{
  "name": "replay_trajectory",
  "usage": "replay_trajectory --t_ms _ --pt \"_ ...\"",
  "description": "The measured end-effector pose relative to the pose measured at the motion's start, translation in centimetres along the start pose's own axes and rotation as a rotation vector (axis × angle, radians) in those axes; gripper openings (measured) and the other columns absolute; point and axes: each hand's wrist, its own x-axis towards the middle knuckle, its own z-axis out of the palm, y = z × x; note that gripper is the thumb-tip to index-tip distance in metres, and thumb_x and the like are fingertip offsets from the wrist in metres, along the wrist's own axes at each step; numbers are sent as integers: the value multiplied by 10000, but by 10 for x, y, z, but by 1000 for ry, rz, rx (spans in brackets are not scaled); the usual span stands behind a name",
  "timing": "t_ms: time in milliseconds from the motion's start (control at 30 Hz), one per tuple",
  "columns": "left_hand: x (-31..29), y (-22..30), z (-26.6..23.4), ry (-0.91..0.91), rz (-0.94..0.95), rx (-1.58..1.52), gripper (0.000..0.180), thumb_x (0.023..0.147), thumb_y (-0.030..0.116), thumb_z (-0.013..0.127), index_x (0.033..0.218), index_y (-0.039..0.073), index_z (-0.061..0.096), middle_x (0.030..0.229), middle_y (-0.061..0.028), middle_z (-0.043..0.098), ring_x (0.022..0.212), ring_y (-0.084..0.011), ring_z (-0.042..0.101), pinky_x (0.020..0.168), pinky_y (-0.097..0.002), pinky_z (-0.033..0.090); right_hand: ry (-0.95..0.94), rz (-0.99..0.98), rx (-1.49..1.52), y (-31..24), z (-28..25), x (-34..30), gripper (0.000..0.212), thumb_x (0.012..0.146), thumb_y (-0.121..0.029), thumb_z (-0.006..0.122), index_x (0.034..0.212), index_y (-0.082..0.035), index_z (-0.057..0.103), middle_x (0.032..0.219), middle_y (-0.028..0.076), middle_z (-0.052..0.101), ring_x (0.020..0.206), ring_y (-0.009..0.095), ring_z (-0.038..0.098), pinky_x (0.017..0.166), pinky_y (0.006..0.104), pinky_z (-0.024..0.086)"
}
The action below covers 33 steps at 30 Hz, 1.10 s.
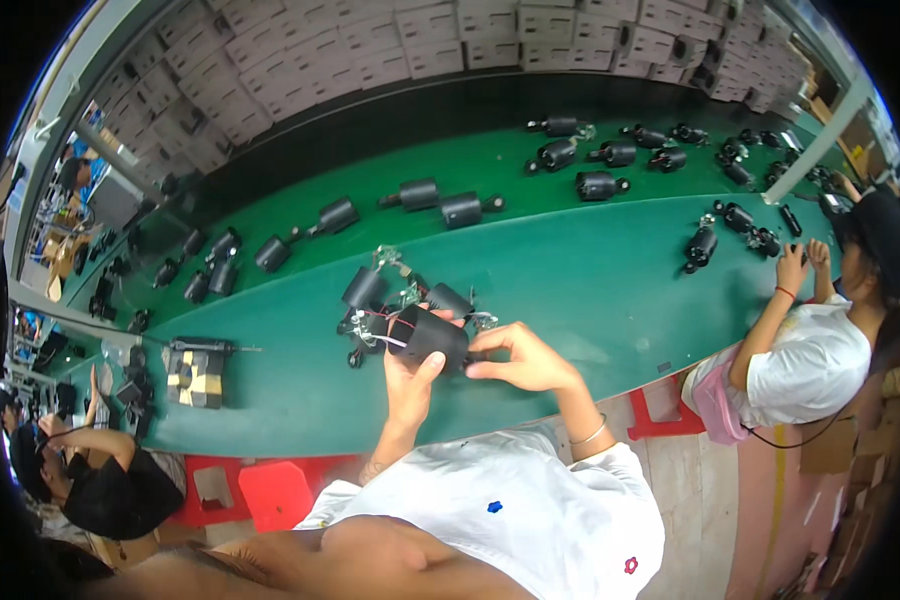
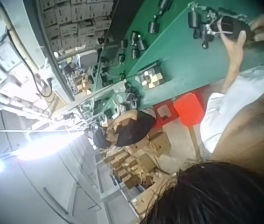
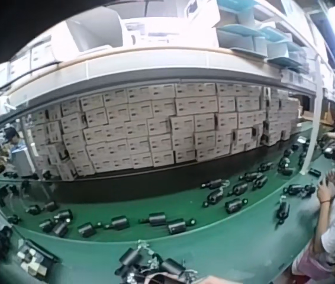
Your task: Assembling electronic components and circuit boards into plastic housings on a production line.
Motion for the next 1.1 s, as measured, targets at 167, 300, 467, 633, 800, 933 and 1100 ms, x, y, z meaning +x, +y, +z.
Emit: replay_trajectory --t_ms 167,300,467,633,800,933,1100 --pt "-4 13 -11 -238 -93 -151 607 720 127 703 1255 1 445 1114 -184 590 966 -278 601 880 -378 478 -95 -73 79 15 -27 0 189 906 -36 576 1037 42 687 949 114 712 896 185 644 851 286 506" --pt "-7 12 -13 -482 -213 -249 621 676 146 734 1210 -9 457 1062 -178 603 934 -270 607 862 -377 487 209 -74 227 -9 5 34 228 912 -20 527 1099 24 650 1083 119 684 929 172 635 883 273 492" --pt "-12 12 -6 -526 -296 -385 648 629 196 741 1181 -11 473 988 -181 618 879 -274 615 825 -368 491 -29 -43 359 7 11 39 211 919 -24 531 1095 20 636 1053 111 673 936 162 630 886 263 487" --pt "-12 14 -12 -535 -359 -428 664 606 229 727 1167 -12 468 951 -200 624 833 -298 624 769 -363 501 -20 -136 395 20 2 30 161 908 -15 538 1034 18 634 977 90 660 870 152 613 824 253 484" --pt "-10 19 -26 -575 -403 -343 612 629 160 755 1150 -7 481 984 -187 622 842 -288 625 786 -363 498 91 -257 4 2 -4 24 81 895 -39 564 937 3 619 877 79 637 723 164 571 685 259 457" --pt "-14 17 -33 -541 -350 47 565 666 100 772 1157 -1 512 1047 -157 618 917 -270 625 860 -365 485 177 -335 -720 -35 -4 18 96 890 -74 579 822 -11 605 771 71 606 594 189 501 580 285 406" --pt "-17 13 -14 -221 -10 142 575 643 79 806 1143 6 533 1039 -139 622 982 -264 624 885 -356 479 4 -228 -810 -50 -12 13 258 899 -125 578 668 -15 543 619 63 536 485 230 387 507 325 347"
